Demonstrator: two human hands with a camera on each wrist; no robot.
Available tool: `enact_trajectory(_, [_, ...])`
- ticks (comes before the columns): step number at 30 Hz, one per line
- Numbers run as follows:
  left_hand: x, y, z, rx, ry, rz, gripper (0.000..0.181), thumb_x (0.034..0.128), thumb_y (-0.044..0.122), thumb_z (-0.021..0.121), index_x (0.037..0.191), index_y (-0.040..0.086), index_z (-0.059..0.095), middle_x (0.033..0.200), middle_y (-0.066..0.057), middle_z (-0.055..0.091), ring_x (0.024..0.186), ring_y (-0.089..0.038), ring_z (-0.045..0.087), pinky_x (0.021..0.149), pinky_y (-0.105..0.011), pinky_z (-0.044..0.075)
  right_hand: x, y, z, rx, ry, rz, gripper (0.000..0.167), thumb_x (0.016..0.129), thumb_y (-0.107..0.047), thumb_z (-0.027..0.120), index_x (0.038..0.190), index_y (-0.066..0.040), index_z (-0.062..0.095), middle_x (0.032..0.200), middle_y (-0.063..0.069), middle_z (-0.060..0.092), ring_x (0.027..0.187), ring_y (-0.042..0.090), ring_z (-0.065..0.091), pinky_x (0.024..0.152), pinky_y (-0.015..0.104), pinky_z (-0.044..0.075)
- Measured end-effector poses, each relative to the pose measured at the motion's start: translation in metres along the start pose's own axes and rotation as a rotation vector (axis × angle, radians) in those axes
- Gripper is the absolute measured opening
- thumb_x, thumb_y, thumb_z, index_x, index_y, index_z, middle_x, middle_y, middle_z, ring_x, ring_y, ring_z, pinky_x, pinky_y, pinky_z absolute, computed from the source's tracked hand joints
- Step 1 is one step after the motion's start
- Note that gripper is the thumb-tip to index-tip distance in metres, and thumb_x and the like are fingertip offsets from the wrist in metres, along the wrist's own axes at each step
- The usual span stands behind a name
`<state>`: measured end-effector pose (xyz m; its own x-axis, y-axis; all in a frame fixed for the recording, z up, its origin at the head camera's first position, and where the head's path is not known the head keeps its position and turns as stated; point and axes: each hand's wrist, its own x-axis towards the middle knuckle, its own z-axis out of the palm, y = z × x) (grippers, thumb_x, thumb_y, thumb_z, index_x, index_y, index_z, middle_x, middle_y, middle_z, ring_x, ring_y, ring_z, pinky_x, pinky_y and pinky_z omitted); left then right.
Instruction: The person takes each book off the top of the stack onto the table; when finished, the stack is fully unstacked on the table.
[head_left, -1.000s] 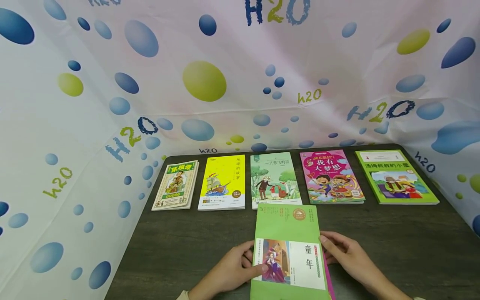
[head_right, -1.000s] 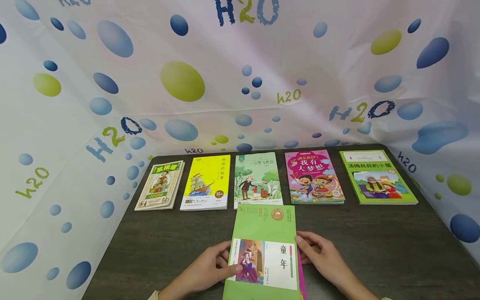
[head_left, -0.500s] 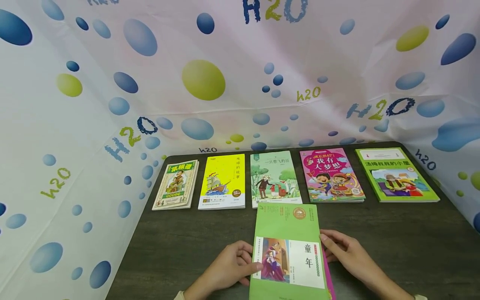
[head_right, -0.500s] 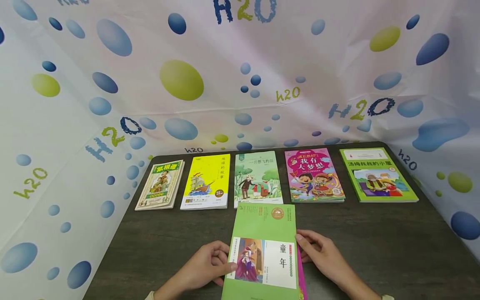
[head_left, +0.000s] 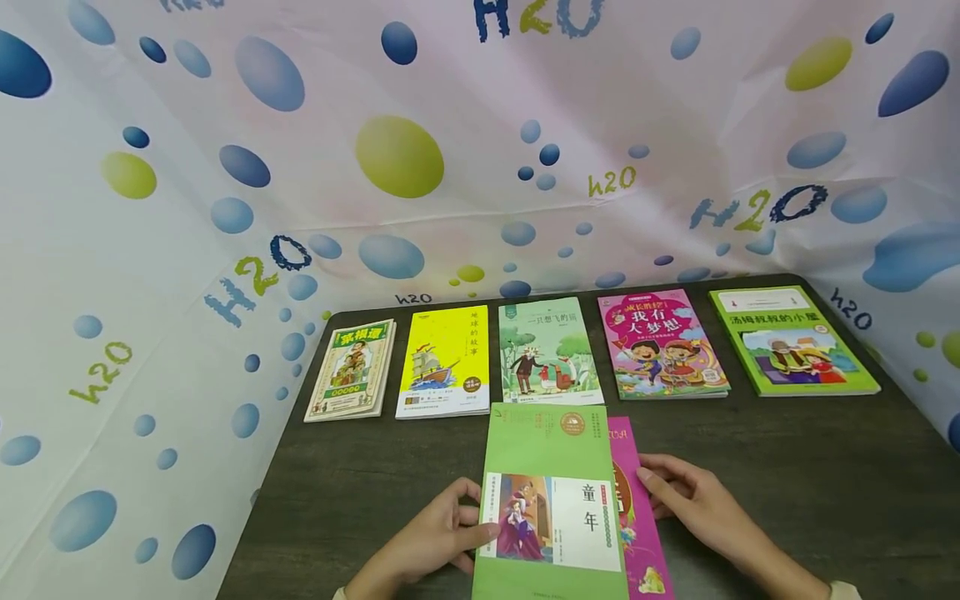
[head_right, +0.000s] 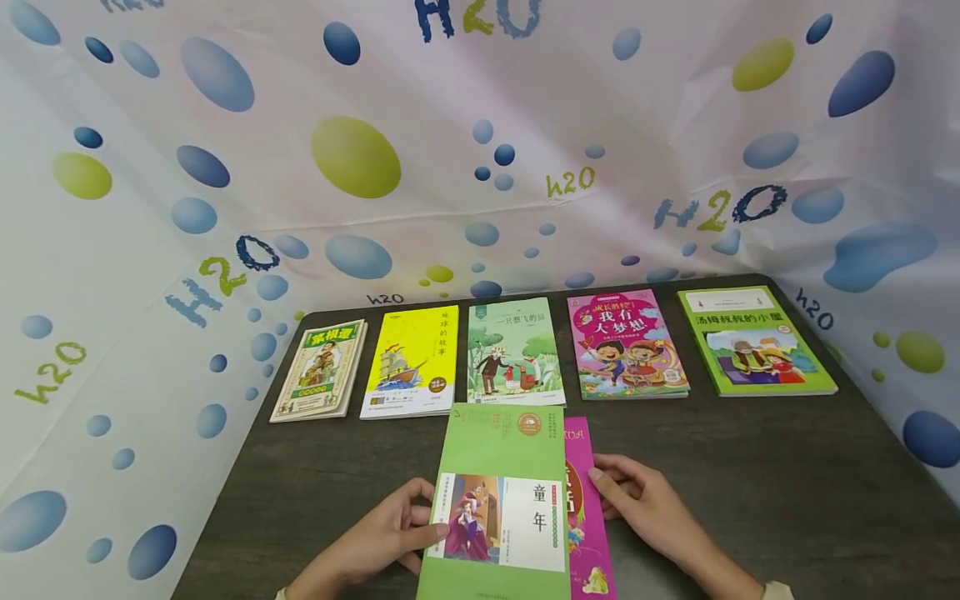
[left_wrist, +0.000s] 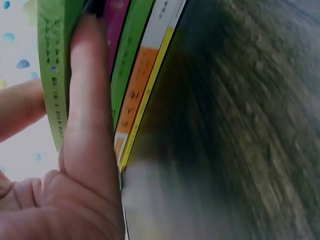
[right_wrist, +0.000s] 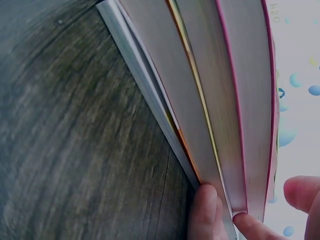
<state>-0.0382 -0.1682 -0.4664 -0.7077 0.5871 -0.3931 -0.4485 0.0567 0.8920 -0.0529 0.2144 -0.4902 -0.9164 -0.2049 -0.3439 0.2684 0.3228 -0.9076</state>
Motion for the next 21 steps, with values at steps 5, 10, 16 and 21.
enact_trajectory(5, [-0.005,0.001,-0.008,-0.028,-0.048,-0.001,0.048,0.1043,0.014,0.066,0.133,-0.002,0.032,0.12,-0.021,0.076,0.086,-0.015,0.079,0.063,-0.026,0.064,-0.001,0.0,-0.001,-0.006,-0.007,-0.013,0.062,0.107,-0.035,0.063,0.152,0.005,0.048,0.115,0.014,0.071,0.087,0.015,0.073,0.076,0.031,0.065])
enact_trajectory(10, [-0.007,0.0,-0.013,-0.065,-0.093,0.011,0.059,0.1056,0.012,0.064,0.149,-0.005,0.028,0.124,-0.02,0.075,0.092,-0.018,0.08,0.065,-0.027,0.065,0.0,0.002,-0.003,-0.051,-0.019,-0.064,0.061,0.104,-0.032,0.067,0.151,0.004,0.05,0.115,0.015,0.069,0.085,0.012,0.072,0.073,0.027,0.061])
enact_trajectory(16, [-0.011,-0.004,-0.019,-0.078,-0.091,0.009,0.06,0.1061,0.012,0.062,0.153,-0.004,0.028,0.124,-0.015,0.076,0.095,-0.018,0.08,0.068,-0.028,0.065,-0.001,0.006,-0.003,-0.052,-0.039,-0.088,0.06,0.103,-0.027,0.069,0.15,0.005,0.05,0.113,0.014,0.069,0.086,0.01,0.072,0.073,0.026,0.059])
enact_trajectory(21, [-0.016,-0.006,-0.024,-0.083,-0.062,0.001,0.064,0.1064,0.014,0.062,0.156,-0.002,0.026,0.125,-0.015,0.076,0.096,-0.02,0.079,0.071,-0.03,0.066,0.0,0.006,-0.005,-0.052,-0.044,-0.097,0.06,0.104,-0.027,0.068,0.151,0.005,0.049,0.114,0.014,0.069,0.086,0.01,0.072,0.073,0.027,0.059])
